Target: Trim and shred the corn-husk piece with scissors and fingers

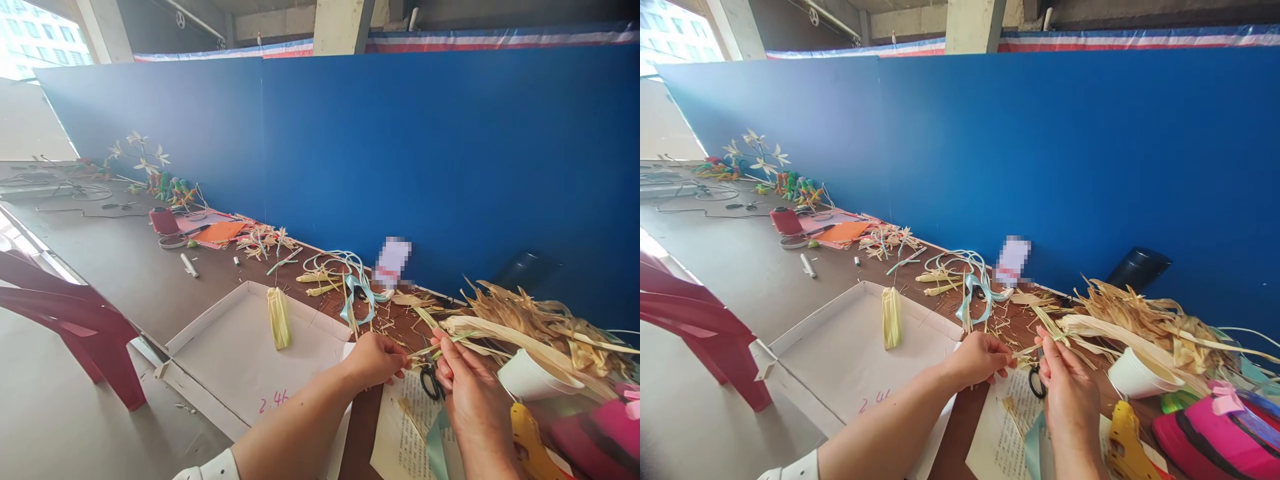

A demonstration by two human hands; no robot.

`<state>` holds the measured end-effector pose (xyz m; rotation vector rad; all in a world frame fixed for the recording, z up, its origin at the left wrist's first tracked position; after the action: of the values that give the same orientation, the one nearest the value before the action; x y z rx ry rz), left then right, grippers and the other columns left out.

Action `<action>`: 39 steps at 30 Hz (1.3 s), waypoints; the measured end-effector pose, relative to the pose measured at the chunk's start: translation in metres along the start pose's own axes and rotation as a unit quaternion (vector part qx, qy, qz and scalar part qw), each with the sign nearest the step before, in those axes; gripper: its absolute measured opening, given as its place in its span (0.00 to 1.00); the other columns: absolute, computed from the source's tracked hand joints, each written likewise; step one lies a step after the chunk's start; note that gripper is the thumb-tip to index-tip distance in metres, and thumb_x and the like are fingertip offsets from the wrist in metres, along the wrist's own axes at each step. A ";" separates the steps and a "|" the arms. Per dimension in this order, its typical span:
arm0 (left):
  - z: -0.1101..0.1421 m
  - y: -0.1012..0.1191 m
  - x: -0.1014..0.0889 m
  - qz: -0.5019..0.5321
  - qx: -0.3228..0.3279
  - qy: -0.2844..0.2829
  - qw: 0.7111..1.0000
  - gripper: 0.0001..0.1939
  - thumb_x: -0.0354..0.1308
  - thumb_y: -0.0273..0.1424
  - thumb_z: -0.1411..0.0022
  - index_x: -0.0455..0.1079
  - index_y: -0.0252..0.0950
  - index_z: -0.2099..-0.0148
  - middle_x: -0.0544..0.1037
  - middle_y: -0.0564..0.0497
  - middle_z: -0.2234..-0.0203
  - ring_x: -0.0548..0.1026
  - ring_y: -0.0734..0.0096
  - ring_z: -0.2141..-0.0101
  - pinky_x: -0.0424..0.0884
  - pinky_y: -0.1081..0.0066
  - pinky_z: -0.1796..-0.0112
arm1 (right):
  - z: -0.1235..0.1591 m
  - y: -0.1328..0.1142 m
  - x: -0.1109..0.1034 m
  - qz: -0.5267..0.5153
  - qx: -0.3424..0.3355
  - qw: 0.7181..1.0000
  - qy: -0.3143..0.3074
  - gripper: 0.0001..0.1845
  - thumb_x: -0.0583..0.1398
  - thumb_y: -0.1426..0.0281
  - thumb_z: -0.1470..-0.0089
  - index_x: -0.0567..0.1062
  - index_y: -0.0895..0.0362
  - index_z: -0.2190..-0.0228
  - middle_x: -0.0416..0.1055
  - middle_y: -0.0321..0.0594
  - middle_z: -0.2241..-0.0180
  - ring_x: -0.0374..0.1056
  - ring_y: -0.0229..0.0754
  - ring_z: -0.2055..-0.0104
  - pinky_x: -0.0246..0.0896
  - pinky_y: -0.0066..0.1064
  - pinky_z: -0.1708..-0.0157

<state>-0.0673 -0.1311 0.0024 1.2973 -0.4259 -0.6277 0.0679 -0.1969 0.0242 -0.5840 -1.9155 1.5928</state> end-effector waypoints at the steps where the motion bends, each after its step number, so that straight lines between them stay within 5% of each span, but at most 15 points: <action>1: 0.000 0.001 -0.001 0.007 0.006 0.011 1.000 0.15 0.58 0.35 0.46 0.76 0.33 0.60 0.76 0.50 0.74 0.69 0.76 0.77 0.67 0.75 0.76 | -0.001 0.001 -0.001 0.006 0.005 1.000 -0.003 0.19 0.67 0.59 0.55 0.81 0.54 0.61 0.73 0.39 0.64 0.50 0.26 0.79 0.43 0.20 0.85; 6: 0.004 0.006 -0.001 0.037 0.107 0.023 0.993 0.22 0.60 0.45 0.48 0.76 0.35 0.56 0.75 0.52 0.71 0.69 0.77 0.73 0.67 0.75 0.70 | -0.002 0.011 0.001 0.010 0.091 0.995 -0.027 0.23 0.70 0.58 0.61 0.81 0.54 0.61 0.75 0.40 0.66 0.51 0.29 0.78 0.46 0.20 0.85; 10: 0.001 0.001 0.001 0.047 0.065 0.034 0.996 0.17 0.63 0.41 0.51 0.75 0.33 0.63 0.72 0.54 0.77 0.64 0.79 0.77 0.63 0.76 0.74 | 0.002 0.020 0.009 0.012 0.131 0.988 -0.077 0.24 0.70 0.58 0.61 0.81 0.52 0.60 0.75 0.38 0.69 0.50 0.30 0.78 0.47 0.21 0.85; 16: -0.001 0.001 0.002 0.052 0.034 0.041 0.997 0.09 0.62 0.34 0.50 0.72 0.33 0.68 0.69 0.55 0.80 0.62 0.81 0.80 0.61 0.77 0.76 | 0.000 0.026 0.007 0.018 0.128 0.987 -0.091 0.24 0.70 0.59 0.60 0.80 0.51 0.58 0.74 0.37 0.72 0.50 0.31 0.78 0.47 0.22 0.85; 24: 0.001 0.003 0.003 0.056 0.037 0.016 0.998 0.08 0.61 0.33 0.50 0.72 0.32 0.69 0.70 0.55 0.79 0.63 0.81 0.79 0.62 0.77 0.75 | 0.004 0.015 0.009 0.033 0.087 0.994 -0.061 0.23 0.68 0.57 0.59 0.81 0.50 0.59 0.75 0.38 0.67 0.52 0.29 0.78 0.50 0.21 0.83; 31: 0.005 0.006 0.001 0.032 0.036 0.016 0.999 0.10 0.61 0.33 0.50 0.75 0.32 0.66 0.69 0.55 0.80 0.61 0.81 0.80 0.57 0.77 0.78 | 0.006 0.002 0.011 -0.018 0.108 0.993 -0.042 0.23 0.70 0.59 0.62 0.81 0.53 0.62 0.71 0.36 0.72 0.48 0.27 0.79 0.43 0.18 0.86; 39: 0.006 0.008 0.002 0.030 0.042 0.012 0.999 0.10 0.61 0.32 0.50 0.76 0.32 0.66 0.68 0.56 0.82 0.59 0.81 0.80 0.55 0.77 0.78 | 0.006 0.000 0.011 -0.046 0.078 0.995 -0.030 0.19 0.70 0.60 0.60 0.81 0.53 0.63 0.71 0.37 0.66 0.49 0.25 0.79 0.42 0.17 0.86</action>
<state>-0.0684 -0.1356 0.0113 1.3654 -0.4738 -0.5482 0.0553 -0.1941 0.0255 -0.3815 -1.8121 1.7000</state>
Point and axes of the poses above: each hand's wrist, its own z-axis away from the middle knuckle, its own x-axis out of the palm, y = z × x, the point moved 3 cm from there along -z, towards the middle knuckle
